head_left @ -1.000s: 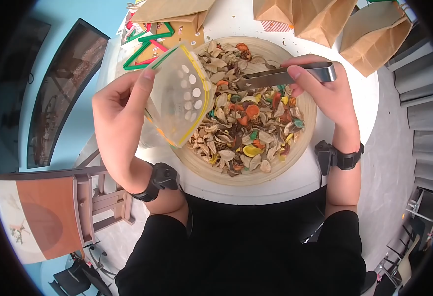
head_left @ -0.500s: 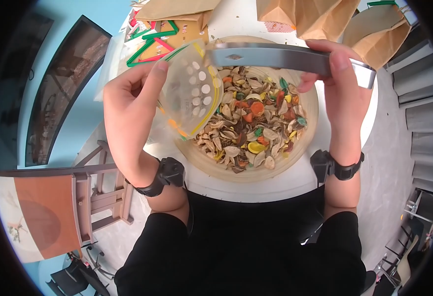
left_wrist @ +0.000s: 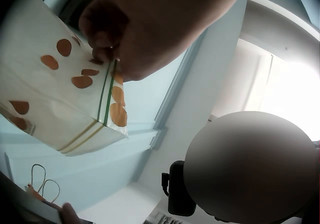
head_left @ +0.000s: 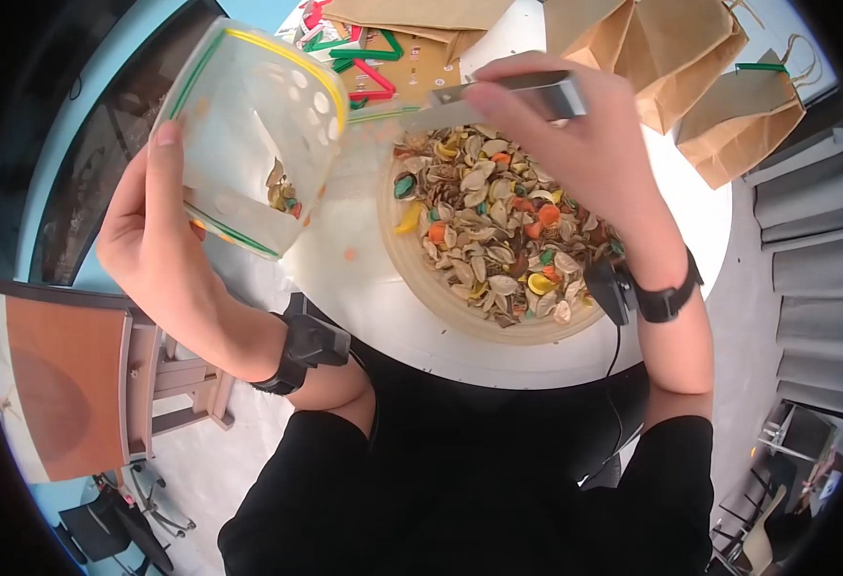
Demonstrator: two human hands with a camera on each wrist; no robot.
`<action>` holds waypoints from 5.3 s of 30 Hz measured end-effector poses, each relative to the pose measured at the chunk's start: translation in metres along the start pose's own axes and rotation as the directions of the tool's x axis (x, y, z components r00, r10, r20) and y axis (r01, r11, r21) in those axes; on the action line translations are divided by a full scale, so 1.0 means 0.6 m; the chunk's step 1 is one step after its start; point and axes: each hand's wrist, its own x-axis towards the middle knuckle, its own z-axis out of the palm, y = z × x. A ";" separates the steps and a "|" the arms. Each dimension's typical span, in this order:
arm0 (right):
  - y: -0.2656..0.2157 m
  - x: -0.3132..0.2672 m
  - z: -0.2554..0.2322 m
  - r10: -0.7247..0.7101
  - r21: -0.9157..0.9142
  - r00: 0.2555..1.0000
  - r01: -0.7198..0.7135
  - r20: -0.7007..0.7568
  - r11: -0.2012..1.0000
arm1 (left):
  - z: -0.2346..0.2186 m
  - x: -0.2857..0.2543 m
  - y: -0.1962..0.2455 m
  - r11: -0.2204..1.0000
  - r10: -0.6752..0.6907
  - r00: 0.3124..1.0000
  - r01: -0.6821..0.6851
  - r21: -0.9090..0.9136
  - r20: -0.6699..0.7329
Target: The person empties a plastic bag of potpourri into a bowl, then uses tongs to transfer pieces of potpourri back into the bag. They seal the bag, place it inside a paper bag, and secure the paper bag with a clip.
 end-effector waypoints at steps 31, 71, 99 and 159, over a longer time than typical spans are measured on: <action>0.178 -0.122 -0.142 0.564 0.428 0.823 -0.485 -0.073 0.762 | 0.098 -0.051 -0.003 0.948 -0.198 0.815 0.018 0.318 0.545; 0.149 -0.125 -0.136 0.490 0.361 0.872 -0.454 -0.011 0.815 | 0.143 -0.080 -0.022 0.979 -0.196 0.708 0.107 0.172 0.679; 0.174 -0.128 -0.197 0.607 0.219 0.793 -0.584 -0.051 0.782 | 0.141 -0.075 -0.029 0.987 -0.149 0.722 0.067 0.147 0.676; 0.153 -0.121 -0.156 0.555 0.432 0.818 -0.452 -0.148 0.781 | 0.145 -0.077 -0.030 0.980 -0.197 0.673 0.142 0.137 0.713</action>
